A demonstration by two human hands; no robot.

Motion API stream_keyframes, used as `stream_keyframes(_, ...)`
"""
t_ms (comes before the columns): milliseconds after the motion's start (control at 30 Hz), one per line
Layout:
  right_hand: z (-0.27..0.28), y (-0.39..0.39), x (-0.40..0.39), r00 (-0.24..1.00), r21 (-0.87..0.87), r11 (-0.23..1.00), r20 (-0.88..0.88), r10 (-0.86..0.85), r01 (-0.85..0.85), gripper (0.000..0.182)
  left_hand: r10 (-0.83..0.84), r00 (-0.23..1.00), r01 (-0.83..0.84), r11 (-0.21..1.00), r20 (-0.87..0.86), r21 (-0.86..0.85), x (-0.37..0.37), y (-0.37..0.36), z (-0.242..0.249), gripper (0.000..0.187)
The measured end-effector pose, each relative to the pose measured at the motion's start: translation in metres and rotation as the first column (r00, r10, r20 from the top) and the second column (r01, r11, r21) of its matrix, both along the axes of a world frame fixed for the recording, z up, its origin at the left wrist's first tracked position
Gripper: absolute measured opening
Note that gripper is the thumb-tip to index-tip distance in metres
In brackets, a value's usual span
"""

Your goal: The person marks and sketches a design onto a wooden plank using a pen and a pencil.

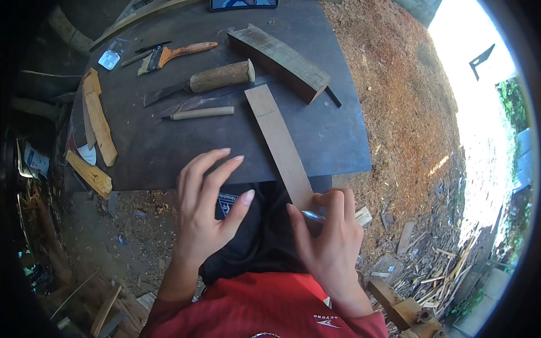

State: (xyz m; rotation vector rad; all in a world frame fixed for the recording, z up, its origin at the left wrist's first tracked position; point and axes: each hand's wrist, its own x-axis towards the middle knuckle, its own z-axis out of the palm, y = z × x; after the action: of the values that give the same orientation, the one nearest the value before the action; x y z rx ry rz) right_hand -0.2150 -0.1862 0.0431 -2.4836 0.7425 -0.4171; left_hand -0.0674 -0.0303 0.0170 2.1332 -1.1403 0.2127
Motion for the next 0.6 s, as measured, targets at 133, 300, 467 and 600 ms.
stream_keyframes(133,0.005,0.004,-0.001,0.998,0.021,1.0,-0.058,0.008,-0.007,0.041,-0.142,0.99,0.143,0.988,-0.015,0.061,0.001,-0.023,-0.003,0.055)
stream_keyframes(300,0.006,0.008,0.004,0.993,0.045,0.997,-0.102,0.061,-0.057,0.041,-0.159,0.987,0.158,0.977,-0.005,0.143,0.003,-0.032,-0.009,0.055)
stream_keyframes(467,0.009,-0.011,0.004,0.974,0.083,0.971,0.067,0.218,-0.223,0.039,-0.165,0.986,0.165,0.971,-0.015,0.175,0.006,-0.028,-0.009,0.054)
stream_keyframes(600,0.02,-0.02,0.005,0.983,0.14,0.973,0.049,0.176,-0.182,0.048,-0.17,0.985,0.167,0.969,-0.002,0.18,0.008,-0.029,-0.008,0.053)
